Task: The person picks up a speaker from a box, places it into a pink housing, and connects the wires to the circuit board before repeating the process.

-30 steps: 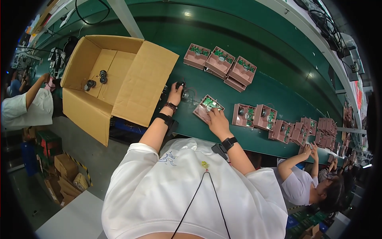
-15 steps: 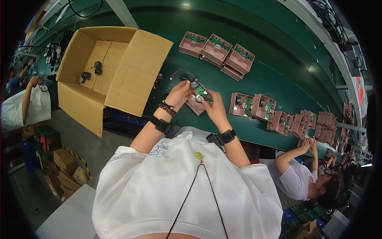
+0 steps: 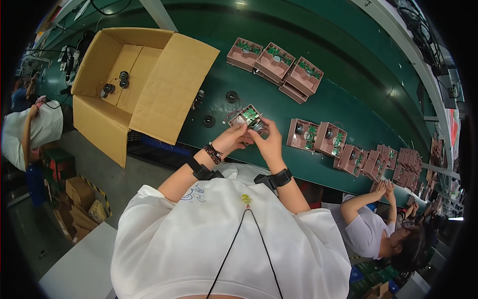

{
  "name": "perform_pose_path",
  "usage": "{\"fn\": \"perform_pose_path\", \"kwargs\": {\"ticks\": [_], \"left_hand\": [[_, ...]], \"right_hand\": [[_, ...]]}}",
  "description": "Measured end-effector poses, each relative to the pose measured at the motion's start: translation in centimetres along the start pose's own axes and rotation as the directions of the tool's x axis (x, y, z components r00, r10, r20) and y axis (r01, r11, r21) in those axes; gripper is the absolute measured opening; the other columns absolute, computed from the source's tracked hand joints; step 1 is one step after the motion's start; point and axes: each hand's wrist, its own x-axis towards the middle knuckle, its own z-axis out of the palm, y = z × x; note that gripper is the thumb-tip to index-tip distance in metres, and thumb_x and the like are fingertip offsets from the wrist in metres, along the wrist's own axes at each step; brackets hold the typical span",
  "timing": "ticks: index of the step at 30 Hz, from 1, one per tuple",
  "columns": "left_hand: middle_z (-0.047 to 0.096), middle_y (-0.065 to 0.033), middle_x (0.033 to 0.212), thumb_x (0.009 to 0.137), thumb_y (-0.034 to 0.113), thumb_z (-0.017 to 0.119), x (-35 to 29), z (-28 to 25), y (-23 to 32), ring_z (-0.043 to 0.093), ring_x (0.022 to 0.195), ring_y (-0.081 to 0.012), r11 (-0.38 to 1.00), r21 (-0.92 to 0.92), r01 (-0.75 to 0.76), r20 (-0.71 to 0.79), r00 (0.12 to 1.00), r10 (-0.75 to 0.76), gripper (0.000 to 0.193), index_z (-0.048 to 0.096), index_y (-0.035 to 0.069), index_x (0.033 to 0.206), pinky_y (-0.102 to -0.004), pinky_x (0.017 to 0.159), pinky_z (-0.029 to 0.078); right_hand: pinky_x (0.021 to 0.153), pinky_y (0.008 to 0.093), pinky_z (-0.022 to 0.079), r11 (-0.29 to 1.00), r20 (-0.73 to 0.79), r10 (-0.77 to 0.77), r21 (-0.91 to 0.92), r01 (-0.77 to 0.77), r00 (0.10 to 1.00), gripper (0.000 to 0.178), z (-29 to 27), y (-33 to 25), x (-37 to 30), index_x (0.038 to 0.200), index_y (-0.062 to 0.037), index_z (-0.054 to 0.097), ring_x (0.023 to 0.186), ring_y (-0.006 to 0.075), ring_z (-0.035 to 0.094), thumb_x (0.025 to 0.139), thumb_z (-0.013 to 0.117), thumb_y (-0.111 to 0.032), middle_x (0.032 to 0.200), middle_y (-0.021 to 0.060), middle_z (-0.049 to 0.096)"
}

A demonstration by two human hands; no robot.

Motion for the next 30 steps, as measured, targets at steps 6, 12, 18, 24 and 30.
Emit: {"fn": "perform_pose_path", "kwargs": {"ticks": [6, 12, 18, 24, 30], "left_hand": [[0.061, -0.0142, 0.087, 0.085, 0.043, 0.049, 1.2, -6.5, -3.0, 0.06, 0.076, -0.0271, 0.211, 0.884, 0.417, -0.458, 0.863, 0.213, 0.055, 0.041, -0.006, 0.107, -0.0348, 0.069, 0.048], [0.061, -0.0208, 0.085, 0.081, 0.038, 0.05, 2.9, -2.5, -3.2, 0.061, 0.073, -0.0347, 0.003, 0.88, 0.475, -0.44, 0.813, 0.38, 0.055, 0.038, -0.007, 0.109, -0.041, 0.067, 0.048], [0.059, -0.0221, 0.091, 0.075, 0.023, 0.052, 2.8, -3.0, -2.5, 0.059, 0.08, -0.0388, -0.209, 0.963, 0.171, -0.082, 0.922, 0.379, 0.038, 0.04, 0.0, 0.103, -0.0463, 0.068, 0.048], [0.058, -0.0227, 0.093, 0.075, 0.022, 0.053, 2.0, -2.5, -2.5, 0.059, 0.079, -0.0385, -0.178, 0.958, 0.224, -0.174, 0.951, 0.256, 0.041, 0.04, 0.002, 0.109, -0.0463, 0.068, 0.048], [0.058, -0.023, 0.098, 0.075, 0.027, 0.056, 1.3, -3.3, -2.9, 0.059, 0.082, -0.0374, -0.042, 0.982, 0.184, -0.161, 0.933, 0.323, 0.057, 0.034, 0.003, 0.122, -0.0451, 0.069, 0.048]], "right_hand": [[0.077, 0.0231, 0.047, 0.672, 0.017, 0.393, 0.677, -0.3, 0.92, 0.035, -3.2, -0.5, -0.4, 0.114, 0.0027, 0.043, 0.087, 0.0162, 0.057, 0.083, 0.058, -0.004, 0.103, 0.0088, 0.054], [0.08, 0.0253, 0.047, 0.684, 0.086, 0.394, 0.637, -0.355, 0.915, 0.036, -2.9, 0.8, -1.1, 0.115, 0.0017, 0.043, 0.091, 0.0168, 0.056, 0.082, 0.057, -0.004, 0.104, 0.0101, 0.053], [0.072, 0.027, 0.047, 0.981, 0.068, 0.188, 0.024, -0.19, 0.98, 0.044, -1.1, 2.4, -0.7, 0.113, -0.0039, 0.046, 0.084, 0.0188, 0.056, 0.076, 0.067, -0.016, 0.102, 0.0097, 0.052], [0.071, 0.035, 0.042, 0.792, 0.088, -0.059, -0.602, 0.101, 0.994, 0.049, -0.7, 2.9, 0.6, 0.103, -0.0054, 0.053, 0.08, 0.0252, 0.051, 0.064, 0.075, -0.025, 0.096, 0.0104, 0.053], [0.08, 0.0364, 0.034, 0.759, 0.075, -0.163, -0.627, 0.174, 0.984, 0.04, -0.3, 3.5, 0.6, 0.093, -0.0075, 0.06, 0.094, 0.0279, 0.044, 0.062, 0.074, -0.028, 0.1, 0.0106, 0.05]]}}
